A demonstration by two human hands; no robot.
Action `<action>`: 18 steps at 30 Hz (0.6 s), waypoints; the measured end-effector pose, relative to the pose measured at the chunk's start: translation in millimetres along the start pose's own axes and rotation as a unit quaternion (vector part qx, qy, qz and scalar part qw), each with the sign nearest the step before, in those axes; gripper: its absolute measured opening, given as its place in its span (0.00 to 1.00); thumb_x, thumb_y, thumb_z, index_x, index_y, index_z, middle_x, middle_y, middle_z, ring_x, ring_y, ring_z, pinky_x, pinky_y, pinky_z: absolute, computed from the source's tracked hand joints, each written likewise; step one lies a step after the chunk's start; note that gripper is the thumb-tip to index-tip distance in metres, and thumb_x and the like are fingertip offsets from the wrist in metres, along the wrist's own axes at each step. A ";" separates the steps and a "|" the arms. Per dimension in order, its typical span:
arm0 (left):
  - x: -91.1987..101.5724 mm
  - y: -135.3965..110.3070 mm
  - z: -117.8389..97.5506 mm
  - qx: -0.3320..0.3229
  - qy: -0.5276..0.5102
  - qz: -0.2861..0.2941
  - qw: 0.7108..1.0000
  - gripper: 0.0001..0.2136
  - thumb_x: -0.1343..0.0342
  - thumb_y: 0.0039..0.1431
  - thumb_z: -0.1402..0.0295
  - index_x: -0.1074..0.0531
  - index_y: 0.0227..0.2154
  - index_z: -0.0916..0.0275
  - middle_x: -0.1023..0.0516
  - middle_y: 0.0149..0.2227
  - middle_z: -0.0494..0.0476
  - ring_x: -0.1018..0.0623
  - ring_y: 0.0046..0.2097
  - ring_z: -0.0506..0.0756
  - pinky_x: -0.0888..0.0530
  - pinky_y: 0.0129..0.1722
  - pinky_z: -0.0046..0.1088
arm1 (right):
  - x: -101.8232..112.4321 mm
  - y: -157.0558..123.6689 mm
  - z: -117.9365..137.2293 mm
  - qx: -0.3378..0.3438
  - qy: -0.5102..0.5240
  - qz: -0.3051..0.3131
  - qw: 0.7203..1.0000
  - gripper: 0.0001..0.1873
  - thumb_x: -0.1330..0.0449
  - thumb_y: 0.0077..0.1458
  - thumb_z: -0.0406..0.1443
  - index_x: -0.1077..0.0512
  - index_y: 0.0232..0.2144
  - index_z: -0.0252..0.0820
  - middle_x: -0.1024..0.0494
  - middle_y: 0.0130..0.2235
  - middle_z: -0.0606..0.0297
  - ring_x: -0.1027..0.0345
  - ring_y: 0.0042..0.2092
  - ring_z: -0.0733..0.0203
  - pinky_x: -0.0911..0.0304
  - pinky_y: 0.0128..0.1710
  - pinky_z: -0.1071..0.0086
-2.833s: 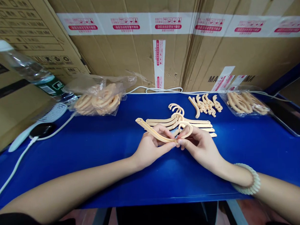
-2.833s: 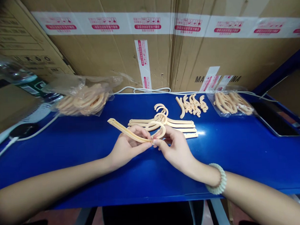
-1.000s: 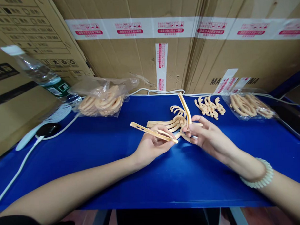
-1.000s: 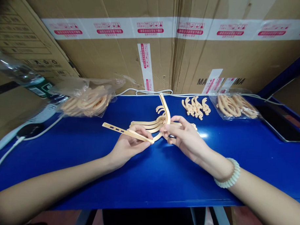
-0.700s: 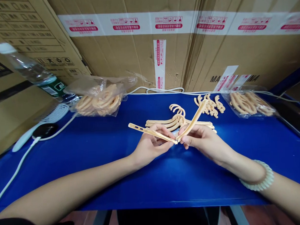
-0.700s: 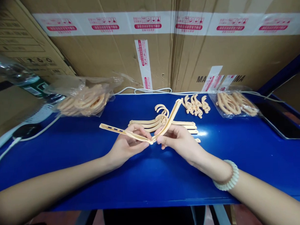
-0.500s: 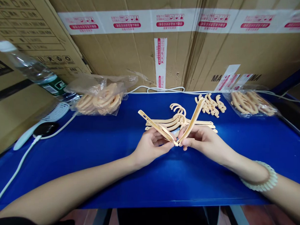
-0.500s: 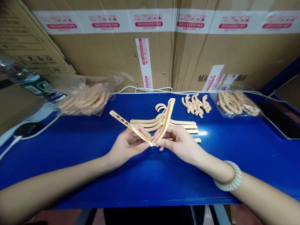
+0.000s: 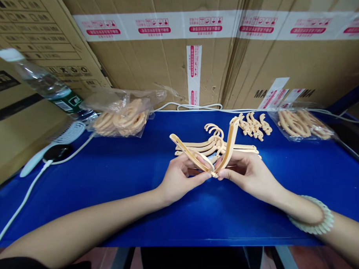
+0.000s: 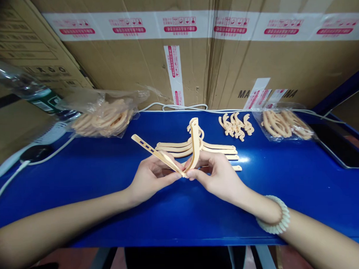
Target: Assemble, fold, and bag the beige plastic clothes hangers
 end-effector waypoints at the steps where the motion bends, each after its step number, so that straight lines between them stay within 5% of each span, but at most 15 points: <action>1: -0.1 -0.5 0.4 0.000 -0.003 0.000 1.000 0.11 0.31 0.51 0.69 0.27 0.35 0.63 0.15 0.37 0.59 0.15 0.39 0.59 0.18 0.39 0.32 | -0.3 -0.4 -0.1 0.004 -0.002 0.001 1.000 0.06 0.31 0.51 0.38 0.21 0.32 0.43 0.19 0.30 0.64 0.25 0.31 0.59 0.27 0.34 0.65; 18: -2.3 -6.9 2.3 0.017 -0.047 -0.041 0.998 0.13 0.29 0.48 0.70 0.29 0.32 0.63 0.16 0.34 0.57 0.15 0.39 0.58 0.18 0.43 0.33 | -3.2 -4.1 -6.0 0.004 0.006 -0.033 0.999 0.10 0.29 0.50 0.41 0.22 0.33 0.43 0.18 0.32 0.63 0.23 0.34 0.57 0.25 0.37 0.63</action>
Point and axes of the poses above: each hand's wrist, its own y-axis towards the middle knuckle, its own x-axis out of the back of the hand, z = x × y, the point moved 4 cm from there along y, towards the middle knuckle
